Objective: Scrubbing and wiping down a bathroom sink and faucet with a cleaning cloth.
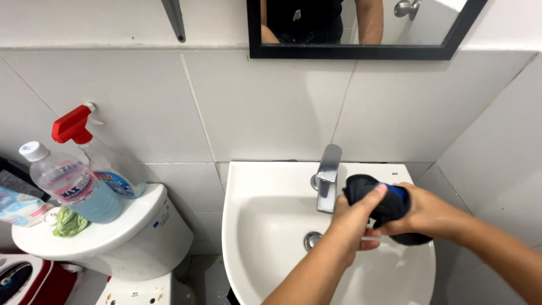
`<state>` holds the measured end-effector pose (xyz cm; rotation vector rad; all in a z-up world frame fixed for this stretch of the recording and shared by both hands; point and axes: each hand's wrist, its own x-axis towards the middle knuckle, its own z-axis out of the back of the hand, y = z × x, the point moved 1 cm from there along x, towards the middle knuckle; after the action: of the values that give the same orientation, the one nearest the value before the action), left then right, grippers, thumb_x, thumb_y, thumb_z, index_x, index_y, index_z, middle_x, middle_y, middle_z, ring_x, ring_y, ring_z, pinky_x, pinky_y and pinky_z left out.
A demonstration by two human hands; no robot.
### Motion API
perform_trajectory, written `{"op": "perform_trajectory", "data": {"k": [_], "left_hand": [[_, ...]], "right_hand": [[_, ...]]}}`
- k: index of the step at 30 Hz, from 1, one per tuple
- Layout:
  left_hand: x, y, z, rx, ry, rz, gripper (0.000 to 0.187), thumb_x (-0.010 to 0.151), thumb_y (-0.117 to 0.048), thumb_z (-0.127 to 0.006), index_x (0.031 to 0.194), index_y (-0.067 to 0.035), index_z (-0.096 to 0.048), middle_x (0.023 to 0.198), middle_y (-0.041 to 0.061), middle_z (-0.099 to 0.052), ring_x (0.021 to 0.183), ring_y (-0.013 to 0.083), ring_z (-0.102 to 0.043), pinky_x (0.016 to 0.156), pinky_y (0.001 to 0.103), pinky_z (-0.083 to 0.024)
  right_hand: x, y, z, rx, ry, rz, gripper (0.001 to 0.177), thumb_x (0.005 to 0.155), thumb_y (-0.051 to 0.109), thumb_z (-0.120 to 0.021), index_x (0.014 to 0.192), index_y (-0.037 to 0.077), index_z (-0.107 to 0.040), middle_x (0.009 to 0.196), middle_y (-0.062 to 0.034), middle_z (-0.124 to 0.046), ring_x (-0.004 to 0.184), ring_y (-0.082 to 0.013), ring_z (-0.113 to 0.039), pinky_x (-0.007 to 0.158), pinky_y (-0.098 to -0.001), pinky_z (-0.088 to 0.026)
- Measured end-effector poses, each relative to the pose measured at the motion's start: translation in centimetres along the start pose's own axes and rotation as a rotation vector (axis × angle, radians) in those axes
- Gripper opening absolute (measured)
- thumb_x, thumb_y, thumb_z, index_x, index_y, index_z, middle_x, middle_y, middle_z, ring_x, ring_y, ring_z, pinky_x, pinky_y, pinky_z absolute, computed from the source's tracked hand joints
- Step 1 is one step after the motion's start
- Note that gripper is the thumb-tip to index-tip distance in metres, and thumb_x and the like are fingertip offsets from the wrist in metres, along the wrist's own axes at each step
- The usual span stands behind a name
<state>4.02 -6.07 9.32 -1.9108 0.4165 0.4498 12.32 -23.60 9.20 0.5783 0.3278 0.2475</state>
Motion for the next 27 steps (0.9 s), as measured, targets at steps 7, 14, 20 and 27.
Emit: {"op": "perform_trajectory", "data": {"k": [7, 14, 20, 27], "left_hand": [[4.1, -3.1, -0.4, 0.009, 0.004, -0.258, 0.043, 0.090, -0.020, -0.066, 0.133, -0.013, -0.064, 0.110, 0.009, -0.072, 0.076, 0.0176, -0.071, 0.062, 0.030, -0.061], [3.6, -9.5, -1.0, 0.326, -0.130, -0.605, 0.033, 0.087, -0.021, -0.073, 0.116, -0.007, -0.068, 0.100, 0.012, -0.076, 0.089, 0.0237, -0.075, 0.075, 0.036, -0.060], [3.7, -14.1, -0.3, 0.570, -0.314, -0.909, 0.039, 0.081, -0.031, -0.076, 0.112, -0.008, -0.070, 0.102, 0.015, -0.077, 0.099, 0.0301, -0.074, 0.087, 0.040, -0.056], [2.0, -19.2, 0.4, 0.728, -0.364, -0.949, 0.048, 0.079, -0.049, -0.074, 0.107, -0.010, -0.074, 0.098, 0.013, -0.079, 0.095, 0.0294, -0.076, 0.083, 0.041, -0.057]], "right_hand": [[-1.5, -1.7, 4.3, 0.350, 0.100, -0.302, 0.063, 0.073, 0.034, -0.088, 0.127, 0.008, -0.066, 0.106, -0.0143, -0.075, 0.100, -0.0241, -0.069, 0.092, -0.0393, -0.051], [-1.7, 0.0, 5.9, 0.610, -0.070, -0.227, 0.048, 0.094, 0.036, -0.066, 0.130, 0.004, -0.068, 0.110, -0.0075, -0.076, 0.105, -0.0172, -0.067, 0.097, -0.0367, -0.048], [0.0, -0.8, 7.4, 0.664, -0.240, -0.017, 0.040, 0.093, 0.021, -0.062, 0.128, 0.001, -0.068, 0.111, -0.0066, -0.075, 0.106, -0.0170, -0.068, 0.099, -0.0341, -0.050], [5.7, -8.8, 10.2, 0.648, -0.430, 0.169, 0.045, 0.110, 0.021, -0.074, 0.091, -0.010, -0.048, 0.081, -0.0135, -0.044, 0.081, -0.0236, -0.043, 0.076, -0.0403, -0.037]]}}
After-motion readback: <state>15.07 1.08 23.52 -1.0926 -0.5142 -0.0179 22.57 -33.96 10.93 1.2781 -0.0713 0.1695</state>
